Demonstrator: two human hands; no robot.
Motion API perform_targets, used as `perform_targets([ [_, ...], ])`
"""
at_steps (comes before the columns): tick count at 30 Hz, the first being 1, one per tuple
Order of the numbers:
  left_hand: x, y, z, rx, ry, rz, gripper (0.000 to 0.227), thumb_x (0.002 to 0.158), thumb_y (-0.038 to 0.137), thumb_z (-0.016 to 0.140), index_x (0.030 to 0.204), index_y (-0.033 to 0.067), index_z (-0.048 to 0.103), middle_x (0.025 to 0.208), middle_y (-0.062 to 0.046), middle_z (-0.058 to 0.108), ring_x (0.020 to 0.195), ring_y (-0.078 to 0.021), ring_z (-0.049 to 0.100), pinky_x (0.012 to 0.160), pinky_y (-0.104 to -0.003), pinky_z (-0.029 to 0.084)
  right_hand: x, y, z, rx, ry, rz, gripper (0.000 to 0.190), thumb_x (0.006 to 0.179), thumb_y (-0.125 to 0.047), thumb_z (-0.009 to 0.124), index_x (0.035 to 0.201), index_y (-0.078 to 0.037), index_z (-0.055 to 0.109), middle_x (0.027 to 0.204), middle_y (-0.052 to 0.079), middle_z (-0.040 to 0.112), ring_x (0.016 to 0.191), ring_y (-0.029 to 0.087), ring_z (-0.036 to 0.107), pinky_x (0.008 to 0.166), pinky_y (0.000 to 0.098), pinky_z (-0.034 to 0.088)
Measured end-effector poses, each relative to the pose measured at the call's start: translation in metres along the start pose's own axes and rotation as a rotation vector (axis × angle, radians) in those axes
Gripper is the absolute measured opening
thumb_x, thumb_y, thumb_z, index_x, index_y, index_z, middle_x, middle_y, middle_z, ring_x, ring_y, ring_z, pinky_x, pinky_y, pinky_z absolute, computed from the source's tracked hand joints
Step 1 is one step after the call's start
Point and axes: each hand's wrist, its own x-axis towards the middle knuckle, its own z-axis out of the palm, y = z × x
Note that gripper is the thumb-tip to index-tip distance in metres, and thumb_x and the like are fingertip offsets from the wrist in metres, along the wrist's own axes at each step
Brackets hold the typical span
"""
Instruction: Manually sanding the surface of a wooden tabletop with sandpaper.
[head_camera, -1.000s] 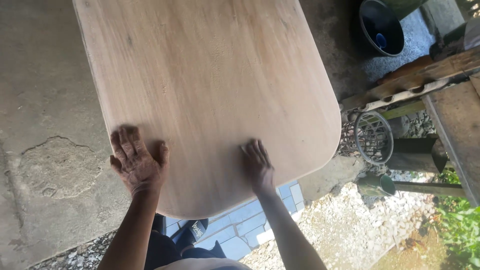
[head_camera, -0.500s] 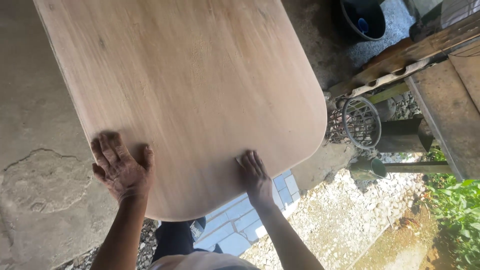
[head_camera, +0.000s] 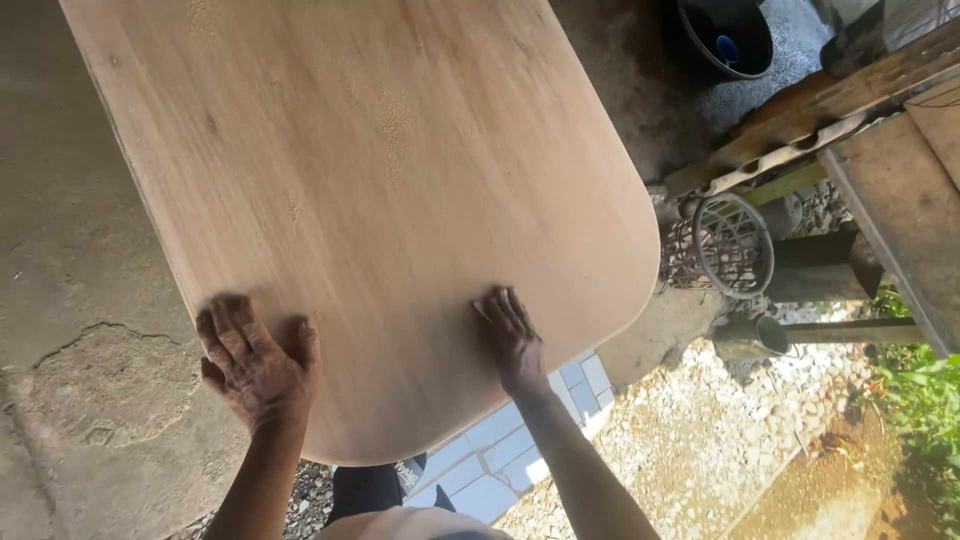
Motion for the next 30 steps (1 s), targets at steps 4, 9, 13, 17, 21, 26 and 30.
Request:
perform_targets([
  [4,0.000,-0.003,-0.004,0.017,-0.022,0.013,0.091,0.095,0.060,0.059,0.164,0.0111,0.027,0.172,-0.021,0.019,0.160,-0.0413,0.015,0.114,-0.068,0.032,-0.018,-0.018,-0.016,-0.054,-0.136,0.072,0.065,0.078,0.017,0.048,0.136,-0.006,0.065,0.149,0.021,0.054,0.144,0.036,0.045,0.110,0.0435,0.049],
  [9,0.000,-0.003,-0.007,0.026,-0.069,-0.012,0.092,0.093,0.060,0.059,0.163,0.0117,0.024,0.171,-0.021,0.018,0.159,-0.0415,0.014,0.115,-0.068,0.031,-0.068,0.003,0.005,-0.125,-0.045,0.065,0.050,0.094,0.011,0.050,0.138,-0.009,0.064,0.151,0.015,0.056,0.145,0.031,0.049,0.119,0.0440,0.046],
  [13,0.002,0.000,-0.004,0.022,-0.060,-0.003,0.092,0.094,0.060,0.057,0.164,0.0119,0.023,0.171,-0.021,0.017,0.160,-0.0412,0.013,0.115,-0.068,0.030,0.020,0.036,0.044,-0.165,-0.059,-0.043,0.048,0.092,0.005,0.058,0.136,-0.014,0.066,0.151,0.016,0.054,0.146,0.033,0.043,0.120,0.0419,0.040],
  [17,-0.001,-0.005,-0.003,-0.011,-0.051,0.020,0.092,0.094,0.060,0.057,0.164,0.0119,0.023,0.172,-0.021,0.017,0.160,-0.0404,0.012,0.116,-0.068,0.029,0.080,0.031,0.053,-0.082,-0.047,0.028,0.055,0.090,0.012,0.056,0.140,-0.010,0.064,0.154,0.017,0.051,0.148,0.034,0.040,0.121,0.0410,0.037],
  [21,-0.007,-0.012,-0.002,-0.030,-0.057,0.039,0.091,0.094,0.058,0.059,0.165,0.0144,0.024,0.174,-0.020,0.016,0.163,-0.0397,0.012,0.119,-0.068,0.027,0.025,0.024,0.035,-0.068,-0.012,0.037,0.063,0.083,0.014,0.055,0.142,-0.008,0.061,0.154,0.017,0.051,0.149,0.033,0.041,0.123,0.0434,0.035],
  [26,-0.005,-0.009,0.000,-0.029,-0.037,0.053,0.094,0.090,0.058,0.062,0.165,0.0153,0.026,0.175,-0.019,0.017,0.164,-0.0403,0.012,0.119,-0.069,0.026,-0.075,0.024,-0.012,-0.282,-0.120,0.145,0.060,0.084,0.017,0.051,0.134,-0.011,0.068,0.150,0.011,0.057,0.145,0.030,0.048,0.120,0.0411,0.043],
  [30,-0.001,-0.007,0.001,-0.054,0.001,0.043,0.091,0.089,0.058,0.063,0.164,0.0152,0.031,0.174,-0.019,0.021,0.163,-0.0410,0.016,0.118,-0.069,0.028,-0.027,0.049,0.001,-0.167,-0.038,0.036,0.050,0.089,0.009,0.055,0.134,-0.010,0.067,0.150,0.013,0.057,0.145,0.031,0.048,0.117,0.0416,0.047],
])
